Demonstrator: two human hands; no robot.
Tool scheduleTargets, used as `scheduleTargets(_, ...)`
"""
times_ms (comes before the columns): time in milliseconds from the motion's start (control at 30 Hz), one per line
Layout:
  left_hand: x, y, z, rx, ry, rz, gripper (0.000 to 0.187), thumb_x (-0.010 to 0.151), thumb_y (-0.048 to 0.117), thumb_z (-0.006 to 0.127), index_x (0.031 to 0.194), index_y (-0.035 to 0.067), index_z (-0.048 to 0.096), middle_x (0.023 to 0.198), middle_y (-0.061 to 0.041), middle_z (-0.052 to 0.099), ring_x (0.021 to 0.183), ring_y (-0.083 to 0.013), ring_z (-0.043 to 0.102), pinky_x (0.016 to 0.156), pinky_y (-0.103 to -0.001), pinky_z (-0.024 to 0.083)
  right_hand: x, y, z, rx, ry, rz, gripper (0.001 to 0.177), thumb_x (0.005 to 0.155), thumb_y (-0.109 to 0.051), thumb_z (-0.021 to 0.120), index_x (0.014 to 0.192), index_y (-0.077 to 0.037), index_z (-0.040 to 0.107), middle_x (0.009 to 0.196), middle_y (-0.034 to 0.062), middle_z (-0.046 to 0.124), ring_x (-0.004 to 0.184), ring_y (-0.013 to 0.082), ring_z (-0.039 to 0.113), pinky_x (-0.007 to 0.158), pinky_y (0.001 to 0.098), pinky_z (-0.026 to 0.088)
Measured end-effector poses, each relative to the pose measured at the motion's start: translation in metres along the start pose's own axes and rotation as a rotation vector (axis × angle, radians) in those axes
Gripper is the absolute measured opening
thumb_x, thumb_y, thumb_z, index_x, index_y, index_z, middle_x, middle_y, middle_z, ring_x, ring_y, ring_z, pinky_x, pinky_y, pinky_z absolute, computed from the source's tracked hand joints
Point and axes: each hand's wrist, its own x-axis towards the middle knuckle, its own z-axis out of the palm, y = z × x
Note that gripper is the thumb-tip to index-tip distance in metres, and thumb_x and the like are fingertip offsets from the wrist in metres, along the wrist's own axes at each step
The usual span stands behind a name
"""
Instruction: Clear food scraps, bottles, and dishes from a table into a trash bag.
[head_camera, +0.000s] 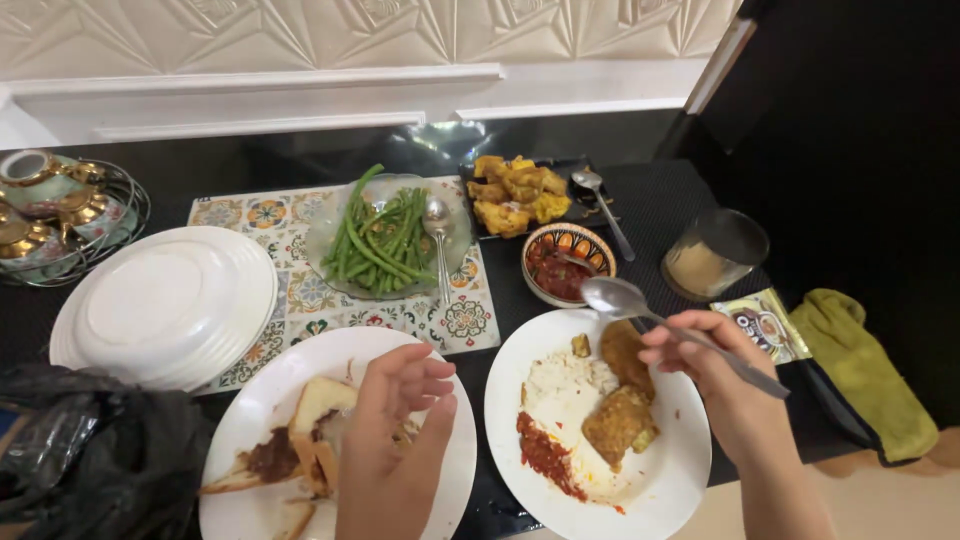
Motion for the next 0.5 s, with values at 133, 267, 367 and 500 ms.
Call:
scheduleTargets(133, 0.003, -0.001, -0.002, 0.080, -0.053, -0.043, 0.041, 0.087, 0.002, 0.067, 0.127, 0.003, 0.059, 0.109, -0.009, 0.073, 0.096, -0.0159, 0.069, 0.089, -0.030, 0.055, -0.009, 0.010, -0.009, 0.086, 0.029, -0.007, 0.025, 0.097, 0.001, 0.045, 0.118, 0.006, 0.057, 0.107, 0.0217, 0.072, 0.096, 0.0264, 0.071, 0.087, 0.0366, 0.054)
scheduleTargets(267, 0.007, 0.001, -0.003, 0.075, -0.082, -0.080, 0.039, 0.087, 0.002, 0.067, 0.125, 0.003, 0.060, 0.109, -0.009, 0.073, 0.096, -0.0150, 0.067, 0.088, -0.030, 0.054, -0.016, 0.012, -0.014, 0.137, 0.022, 0.027, 0.026, 0.096, 0.000, 0.045, 0.119, 0.006, 0.058, 0.106, 0.0240, 0.073, 0.096, 0.0289, 0.071, 0.087, 0.0391, 0.055)
scheduleTargets(367, 0.006, -0.001, -0.010, 0.127, -0.090, -0.067, 0.038, 0.086, 0.003, 0.067, 0.124, 0.004, 0.061, 0.108, -0.007, 0.074, 0.095, -0.0142, 0.069, 0.086, -0.029, 0.056, -0.019, 0.016, -0.016, 0.171, -0.011, 0.015, 0.026, 0.096, 0.001, 0.045, 0.119, 0.005, 0.056, 0.108, 0.0241, 0.072, 0.096, 0.0291, 0.071, 0.088, 0.0399, 0.055)
scheduleTargets(500, 0.010, -0.003, -0.033, 0.086, -0.124, 0.011, 0.038, 0.088, 0.003, 0.068, 0.126, 0.002, 0.059, 0.112, -0.009, 0.072, 0.097, -0.0147, 0.067, 0.089, -0.029, 0.054, -0.030, 0.019, -0.011, 0.159, -0.005, 0.017, 0.027, 0.097, 0.000, 0.045, 0.120, 0.006, 0.057, 0.110, 0.0233, 0.072, 0.097, 0.0289, 0.071, 0.089, 0.0397, 0.054)
